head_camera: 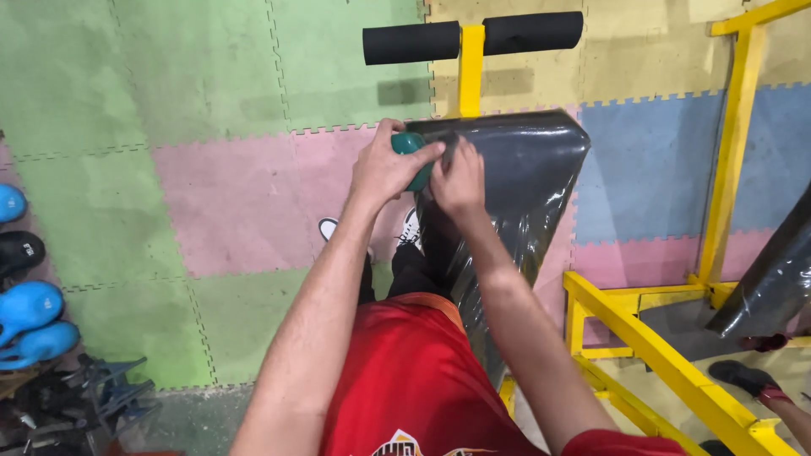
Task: Cleaning and wiping down various dumbbells in a gym using a spray and cloth.
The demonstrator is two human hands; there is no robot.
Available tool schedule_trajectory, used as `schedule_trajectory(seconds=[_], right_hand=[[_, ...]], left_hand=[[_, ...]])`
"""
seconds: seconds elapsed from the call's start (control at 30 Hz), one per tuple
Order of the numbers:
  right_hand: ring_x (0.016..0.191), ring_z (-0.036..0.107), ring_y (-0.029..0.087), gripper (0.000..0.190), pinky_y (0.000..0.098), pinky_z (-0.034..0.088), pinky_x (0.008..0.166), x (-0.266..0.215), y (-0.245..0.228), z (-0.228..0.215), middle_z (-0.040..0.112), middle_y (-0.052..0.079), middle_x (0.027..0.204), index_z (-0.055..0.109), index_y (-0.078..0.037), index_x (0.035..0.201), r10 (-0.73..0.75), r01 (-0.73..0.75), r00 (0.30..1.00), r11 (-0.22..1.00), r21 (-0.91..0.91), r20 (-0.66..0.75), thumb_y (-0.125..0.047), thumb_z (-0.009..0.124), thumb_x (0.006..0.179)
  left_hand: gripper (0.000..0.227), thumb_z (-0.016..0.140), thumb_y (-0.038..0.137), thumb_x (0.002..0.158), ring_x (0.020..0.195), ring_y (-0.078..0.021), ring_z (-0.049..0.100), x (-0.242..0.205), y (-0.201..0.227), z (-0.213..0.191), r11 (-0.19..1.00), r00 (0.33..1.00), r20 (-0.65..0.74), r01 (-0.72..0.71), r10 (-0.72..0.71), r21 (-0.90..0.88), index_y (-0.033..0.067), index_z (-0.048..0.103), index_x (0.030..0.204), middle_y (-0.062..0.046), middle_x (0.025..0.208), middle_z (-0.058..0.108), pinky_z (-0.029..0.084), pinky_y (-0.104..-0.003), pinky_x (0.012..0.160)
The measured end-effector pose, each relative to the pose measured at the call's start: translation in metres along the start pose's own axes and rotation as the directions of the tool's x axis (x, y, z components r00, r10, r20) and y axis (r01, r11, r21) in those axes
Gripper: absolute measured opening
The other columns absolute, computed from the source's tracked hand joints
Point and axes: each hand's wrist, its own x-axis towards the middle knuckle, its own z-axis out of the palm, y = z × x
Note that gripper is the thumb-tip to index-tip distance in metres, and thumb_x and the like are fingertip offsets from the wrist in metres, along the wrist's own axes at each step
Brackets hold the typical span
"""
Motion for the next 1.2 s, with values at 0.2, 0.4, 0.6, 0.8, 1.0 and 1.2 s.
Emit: schedule_trajectory(seconds=[0.2, 0.4, 0.6, 0.8, 1.0, 1.2], right_hand=[[0.091, 0.068, 0.021, 0.041, 0.0396, 0.051, 0.078, -0.063, 0.015, 0.002, 0.070, 0.010, 0.107, 0.070, 0.000, 0.125, 0.538, -0.840, 0.519, 0.179, 0.512, 0.664, -0.037, 0.058, 0.111], [0.105, 0.068, 0.020, 0.051, 0.0380, 0.056, 0.089, -0.031, -0.026, -0.021, 0.069, 0.006, 0.117, 0.058, -0.011, 0.130, 0.375, -0.701, 0.303, -0.535, 0.472, 0.876, -0.051, 0.047, 0.100], [0.111, 0.069, 0.022, 0.042, 0.0377, 0.055, 0.101, -0.045, -0.006, -0.007, 0.069, 0.012, 0.120, 0.058, -0.001, 0.130, 0.233, -0.789, 0.387, -0.417, 0.451, 0.892, -0.033, 0.059, 0.103], [0.085, 0.069, 0.019, 0.028, 0.0306, 0.059, 0.075, -0.047, -0.005, 0.017, 0.069, 0.011, 0.101, 0.063, 0.001, 0.121, 0.123, -0.824, 0.362, -0.420, 0.379, 0.924, -0.019, 0.075, 0.105], [0.050, 0.058, 0.011, 0.021, 0.0269, 0.052, 0.047, 0.031, -0.131, 0.009, 0.066, 0.003, 0.073, 0.060, -0.003, 0.105, 0.148, -0.883, 0.466, 0.130, 0.450, 0.872, -0.017, 0.072, 0.095], [0.041, 0.051, 0.009, 0.026, 0.0275, 0.040, 0.038, 0.054, -0.234, 0.062, 0.059, 0.002, 0.061, 0.056, -0.003, 0.099, 0.077, -0.707, 0.518, 0.599, 0.375, 0.852, -0.017, 0.077, 0.091]], left_hand=[[0.057, 0.085, 0.050, 0.071, 0.088, -0.0240, 0.077, -0.014, -0.010, 0.013, 0.999, 0.995, 0.084, 0.049, -0.048, -0.007, 0.0100, 0.066, 0.107, -0.014, 0.096, 0.078, 0.060, -0.040, 0.078], [0.059, 0.082, 0.048, 0.077, 0.090, -0.0336, 0.075, -0.059, 0.010, 0.009, 0.998, 0.996, 0.075, -0.038, 0.042, -0.044, 0.0058, 0.062, 0.112, -0.019, 0.094, 0.074, 0.058, -0.044, 0.078], [0.058, 0.082, 0.043, 0.076, 0.100, -0.0388, 0.070, -0.075, -0.037, 0.015, 0.975, 0.982, -0.047, -0.188, 0.184, -0.117, 0.0045, 0.063, 0.115, -0.021, 0.106, 0.071, 0.055, -0.048, 0.082], [0.052, 0.090, 0.033, 0.071, 0.100, -0.0342, 0.071, -0.089, -0.083, -0.012, 0.878, 0.921, -0.180, -0.384, 0.345, -0.285, 0.0052, 0.065, 0.108, -0.018, 0.104, 0.073, 0.056, -0.044, 0.086], [0.070, 0.089, 0.038, 0.065, 0.090, -0.0247, 0.074, -0.107, -0.091, -0.111, 0.857, 0.993, 0.076, 0.113, -0.087, -0.502, 0.0081, 0.057, 0.120, -0.014, 0.101, 0.073, 0.061, -0.040, 0.078], [0.111, 0.099, 0.033, 0.062, 0.105, -0.0257, 0.068, -0.097, -0.173, -0.175, 0.878, 0.980, -0.170, -0.173, 0.107, -0.446, 0.0076, 0.034, 0.148, -0.017, 0.113, 0.067, 0.056, -0.038, 0.088]])
